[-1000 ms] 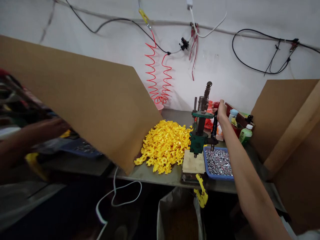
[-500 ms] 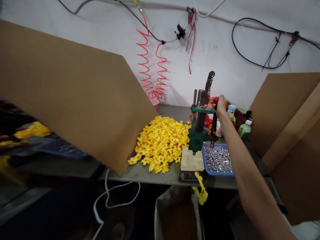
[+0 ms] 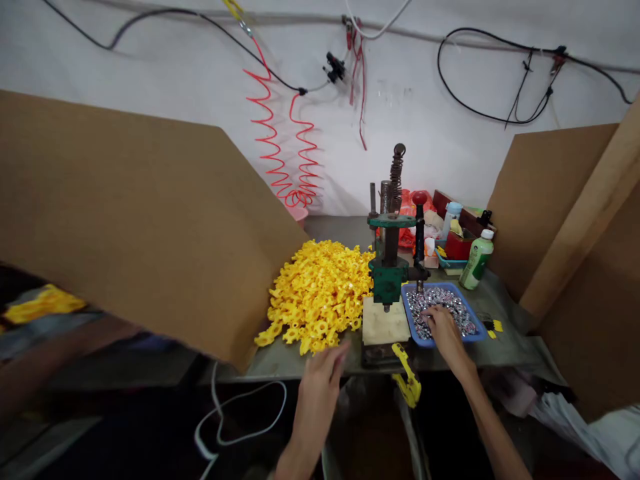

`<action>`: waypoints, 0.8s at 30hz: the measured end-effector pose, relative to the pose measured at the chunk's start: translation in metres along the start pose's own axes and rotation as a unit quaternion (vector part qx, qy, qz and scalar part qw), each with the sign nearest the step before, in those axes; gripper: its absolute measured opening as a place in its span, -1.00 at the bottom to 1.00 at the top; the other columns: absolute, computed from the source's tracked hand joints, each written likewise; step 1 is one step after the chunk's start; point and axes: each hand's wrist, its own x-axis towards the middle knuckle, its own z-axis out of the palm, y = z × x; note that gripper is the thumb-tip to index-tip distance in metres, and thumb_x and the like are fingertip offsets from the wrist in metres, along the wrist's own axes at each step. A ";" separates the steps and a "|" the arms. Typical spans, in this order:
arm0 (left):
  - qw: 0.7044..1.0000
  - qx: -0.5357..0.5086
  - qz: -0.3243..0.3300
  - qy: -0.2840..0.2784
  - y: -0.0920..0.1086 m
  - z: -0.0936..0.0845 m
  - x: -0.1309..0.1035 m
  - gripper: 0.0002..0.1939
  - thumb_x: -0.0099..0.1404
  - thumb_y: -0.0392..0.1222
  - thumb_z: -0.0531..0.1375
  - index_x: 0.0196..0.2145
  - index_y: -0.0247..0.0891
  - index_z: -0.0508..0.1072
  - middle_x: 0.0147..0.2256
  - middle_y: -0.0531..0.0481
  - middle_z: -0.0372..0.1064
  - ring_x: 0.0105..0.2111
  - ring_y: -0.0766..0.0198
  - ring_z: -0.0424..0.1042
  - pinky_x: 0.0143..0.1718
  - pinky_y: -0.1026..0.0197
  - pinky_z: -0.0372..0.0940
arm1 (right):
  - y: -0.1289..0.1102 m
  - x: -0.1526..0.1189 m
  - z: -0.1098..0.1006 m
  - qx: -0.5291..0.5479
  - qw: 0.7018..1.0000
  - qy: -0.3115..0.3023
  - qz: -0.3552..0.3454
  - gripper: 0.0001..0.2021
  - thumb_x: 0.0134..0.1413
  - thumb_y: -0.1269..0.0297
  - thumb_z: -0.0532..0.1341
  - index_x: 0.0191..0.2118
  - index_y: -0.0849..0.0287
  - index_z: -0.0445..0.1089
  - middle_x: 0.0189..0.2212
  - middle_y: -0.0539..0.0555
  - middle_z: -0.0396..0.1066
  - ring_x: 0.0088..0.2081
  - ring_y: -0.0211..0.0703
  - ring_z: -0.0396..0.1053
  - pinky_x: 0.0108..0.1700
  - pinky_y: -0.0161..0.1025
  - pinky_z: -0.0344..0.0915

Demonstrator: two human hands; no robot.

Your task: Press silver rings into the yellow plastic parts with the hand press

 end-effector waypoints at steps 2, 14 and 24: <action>0.997 0.080 0.009 0.008 -0.013 0.020 0.037 -0.74 0.36 -0.14 0.02 -0.12 -0.19 0.45 -0.22 -0.10 0.45 -0.18 0.03 0.42 -0.08 -0.06 0.30 | -0.001 0.003 0.001 -0.059 0.998 -0.004 -0.012 -0.84 0.01 0.42 0.11 -0.43 0.19 0.43 -0.27 0.16 0.40 -0.13 -0.04 0.29 0.00 -0.16 0.16; 0.998 0.046 0.025 -0.044 -0.014 0.047 0.090 -0.81 0.28 -0.35 0.02 -0.15 -0.25 0.31 -0.18 -0.12 0.32 -0.20 0.12 0.40 -0.16 0.07 0.33 | 0.002 0.006 0.002 -0.129 0.990 0.029 -0.048 -0.81 0.06 0.41 0.05 -0.44 0.18 0.39 -0.35 0.15 0.40 -0.19 -0.02 0.28 -0.07 -0.15 0.16; 0.983 -0.159 -0.037 -0.079 0.030 0.066 0.070 -0.66 0.26 -0.02 0.16 -0.07 -0.21 0.47 -0.10 -0.10 0.49 -0.06 0.08 0.43 0.04 -0.02 0.29 | -0.015 0.015 0.015 0.268 0.959 -0.081 0.036 -0.56 -0.26 -0.09 0.28 -0.39 0.25 0.40 -0.51 0.12 0.42 -0.49 -0.14 0.38 -0.38 -0.19 0.34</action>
